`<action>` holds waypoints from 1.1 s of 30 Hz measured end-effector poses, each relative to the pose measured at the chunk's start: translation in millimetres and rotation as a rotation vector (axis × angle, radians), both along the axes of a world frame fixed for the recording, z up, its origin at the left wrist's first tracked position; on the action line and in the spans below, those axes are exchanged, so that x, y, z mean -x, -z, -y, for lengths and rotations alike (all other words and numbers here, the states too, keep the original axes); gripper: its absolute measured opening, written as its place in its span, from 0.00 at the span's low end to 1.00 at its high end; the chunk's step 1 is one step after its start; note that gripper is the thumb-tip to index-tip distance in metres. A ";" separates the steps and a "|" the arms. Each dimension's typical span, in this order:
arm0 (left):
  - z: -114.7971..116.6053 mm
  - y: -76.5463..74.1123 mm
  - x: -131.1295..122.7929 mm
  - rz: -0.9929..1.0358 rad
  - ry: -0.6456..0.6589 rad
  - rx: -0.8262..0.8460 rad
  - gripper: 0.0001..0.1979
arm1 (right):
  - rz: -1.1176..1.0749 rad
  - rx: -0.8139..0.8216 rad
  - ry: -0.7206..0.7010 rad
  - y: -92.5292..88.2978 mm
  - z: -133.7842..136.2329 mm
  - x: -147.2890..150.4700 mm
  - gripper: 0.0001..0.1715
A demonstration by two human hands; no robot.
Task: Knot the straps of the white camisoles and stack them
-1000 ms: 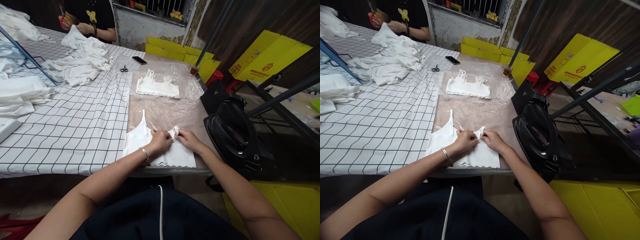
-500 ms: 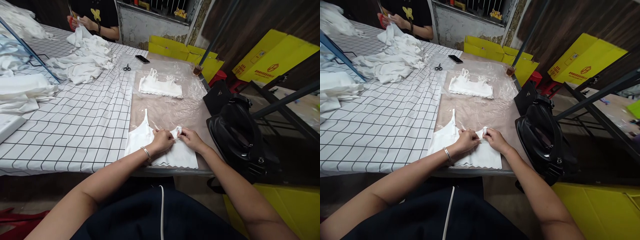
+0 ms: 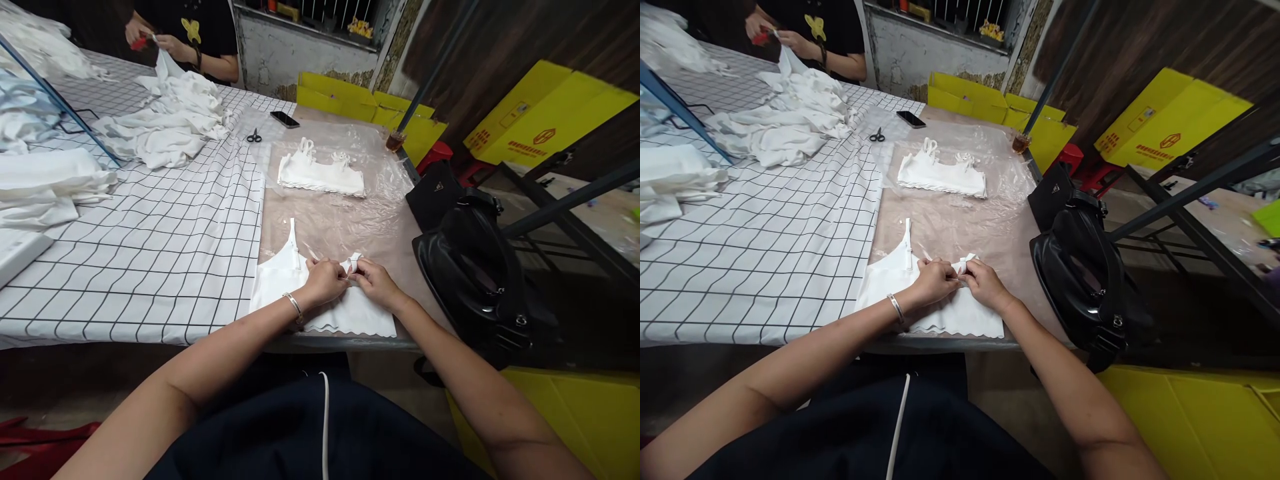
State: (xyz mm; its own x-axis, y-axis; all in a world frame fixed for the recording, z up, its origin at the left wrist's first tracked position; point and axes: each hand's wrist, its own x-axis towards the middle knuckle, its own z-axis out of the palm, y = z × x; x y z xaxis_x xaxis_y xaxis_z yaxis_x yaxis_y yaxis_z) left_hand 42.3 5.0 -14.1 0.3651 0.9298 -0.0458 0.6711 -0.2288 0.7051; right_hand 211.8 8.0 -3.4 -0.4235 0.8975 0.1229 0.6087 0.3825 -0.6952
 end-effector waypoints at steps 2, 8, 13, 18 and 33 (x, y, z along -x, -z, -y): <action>-1.7 -0.1 -0.2 -0.020 0.008 0.007 0.08 | -0.053 0.047 0.027 0.5 0.3 4.7 0.04; 21.2 -6.9 9.4 -0.159 0.045 -0.245 0.18 | -0.532 0.535 0.278 -8.3 -13.1 10.9 0.11; 54.7 5.3 25.6 -0.220 0.281 -0.402 0.09 | -0.859 0.760 0.473 -23.9 -53.4 13.9 0.11; 59.3 15.9 27.0 -0.159 0.303 -0.398 0.08 | -0.628 0.654 0.617 -33.0 -94.9 27.1 0.14; 100.4 -21.4 138.2 -0.507 -0.401 -0.059 0.13 | 0.318 0.439 0.398 -27.4 47.8 -44.1 0.20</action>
State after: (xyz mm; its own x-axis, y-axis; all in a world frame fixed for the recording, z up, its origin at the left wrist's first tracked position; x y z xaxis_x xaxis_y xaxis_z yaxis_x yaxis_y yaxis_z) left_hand -95.9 -95.4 7.3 -0.0641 0.9957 -0.0662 0.9590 0.0798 0.2720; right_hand 255.9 -39.8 24.0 -0.0055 0.9309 -0.3653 0.8455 -0.1907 -0.4987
